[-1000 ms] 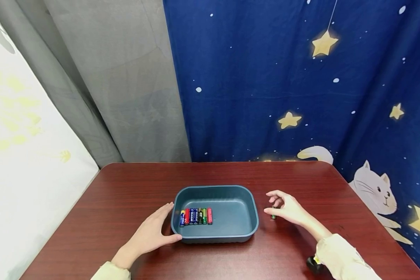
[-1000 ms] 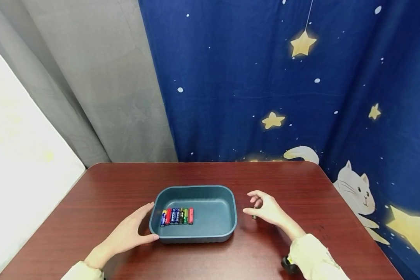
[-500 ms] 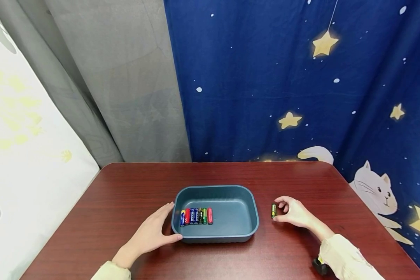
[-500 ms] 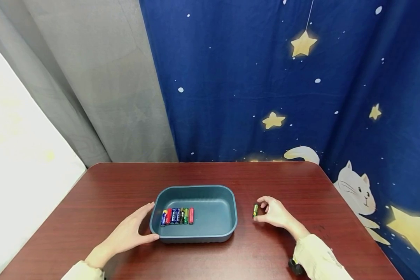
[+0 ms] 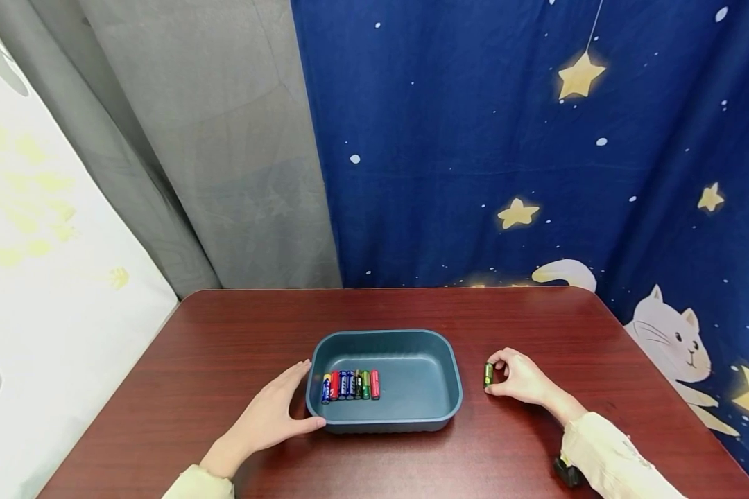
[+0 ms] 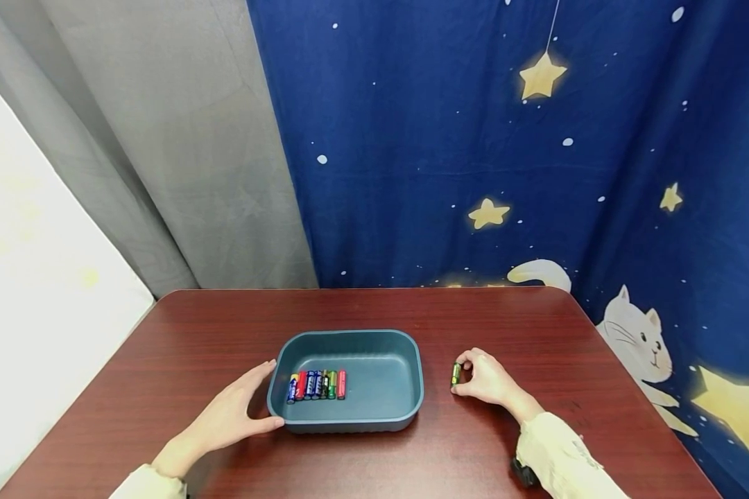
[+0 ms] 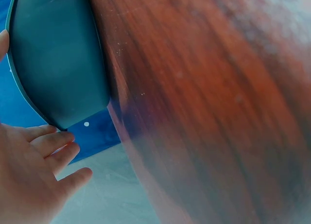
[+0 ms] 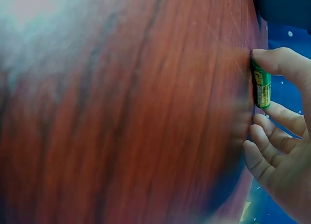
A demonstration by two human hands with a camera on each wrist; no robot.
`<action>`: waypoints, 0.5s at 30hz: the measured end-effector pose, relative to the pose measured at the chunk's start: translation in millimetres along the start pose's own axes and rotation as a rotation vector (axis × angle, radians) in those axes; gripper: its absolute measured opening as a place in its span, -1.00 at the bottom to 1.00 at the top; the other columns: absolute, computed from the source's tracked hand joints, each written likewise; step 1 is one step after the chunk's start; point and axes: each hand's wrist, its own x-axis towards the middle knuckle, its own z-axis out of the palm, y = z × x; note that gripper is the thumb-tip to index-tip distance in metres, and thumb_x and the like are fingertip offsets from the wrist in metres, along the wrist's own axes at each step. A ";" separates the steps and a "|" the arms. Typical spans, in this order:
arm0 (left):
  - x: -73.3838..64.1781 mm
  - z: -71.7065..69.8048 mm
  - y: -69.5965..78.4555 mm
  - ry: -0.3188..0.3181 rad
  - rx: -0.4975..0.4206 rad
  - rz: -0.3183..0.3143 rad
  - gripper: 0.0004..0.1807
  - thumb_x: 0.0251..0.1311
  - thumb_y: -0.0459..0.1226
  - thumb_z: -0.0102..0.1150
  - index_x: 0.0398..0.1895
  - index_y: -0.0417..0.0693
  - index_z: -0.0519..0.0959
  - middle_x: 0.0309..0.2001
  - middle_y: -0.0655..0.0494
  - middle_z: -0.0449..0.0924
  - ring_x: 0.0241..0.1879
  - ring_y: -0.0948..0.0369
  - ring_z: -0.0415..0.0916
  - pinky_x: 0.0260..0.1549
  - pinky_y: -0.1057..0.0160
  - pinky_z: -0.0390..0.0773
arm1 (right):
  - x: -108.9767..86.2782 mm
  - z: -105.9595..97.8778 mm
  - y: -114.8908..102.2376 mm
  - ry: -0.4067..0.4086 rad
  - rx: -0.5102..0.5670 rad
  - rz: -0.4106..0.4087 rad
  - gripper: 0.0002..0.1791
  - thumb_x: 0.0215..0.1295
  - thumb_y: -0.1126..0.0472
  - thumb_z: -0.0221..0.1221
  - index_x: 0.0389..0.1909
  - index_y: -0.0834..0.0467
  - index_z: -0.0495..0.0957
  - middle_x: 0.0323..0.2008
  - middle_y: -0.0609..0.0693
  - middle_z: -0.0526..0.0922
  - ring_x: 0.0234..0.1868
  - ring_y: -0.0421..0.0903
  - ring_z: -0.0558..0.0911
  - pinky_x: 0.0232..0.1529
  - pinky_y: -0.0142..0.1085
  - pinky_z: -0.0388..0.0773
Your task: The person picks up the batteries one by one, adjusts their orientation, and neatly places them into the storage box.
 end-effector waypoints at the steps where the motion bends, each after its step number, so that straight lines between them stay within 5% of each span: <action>1: 0.0 0.0 0.2 0.001 -0.001 -0.001 0.06 -0.22 0.28 0.23 0.31 -0.15 0.21 0.28 -0.04 0.24 0.25 0.02 0.20 0.09 -0.09 0.31 | 0.3 0.5 0.3 0.003 -0.001 -0.008 -0.56 -0.33 0.17 0.43 -0.35 0.21 0.53 -0.47 -0.09 0.43 -0.50 -0.24 0.37 -0.49 -0.43 0.34; 15: -0.1 0.6 0.5 0.002 -0.011 -0.009 0.07 -0.24 0.28 0.24 0.31 -0.14 0.21 0.28 -0.03 0.25 0.24 0.03 0.21 0.10 -0.08 0.31 | -1.1 0.1 -5.2 0.002 0.022 -0.002 -0.61 -0.27 0.20 0.41 -0.35 0.19 0.51 -0.47 -0.08 0.43 -0.50 -0.22 0.37 -0.49 -0.44 0.35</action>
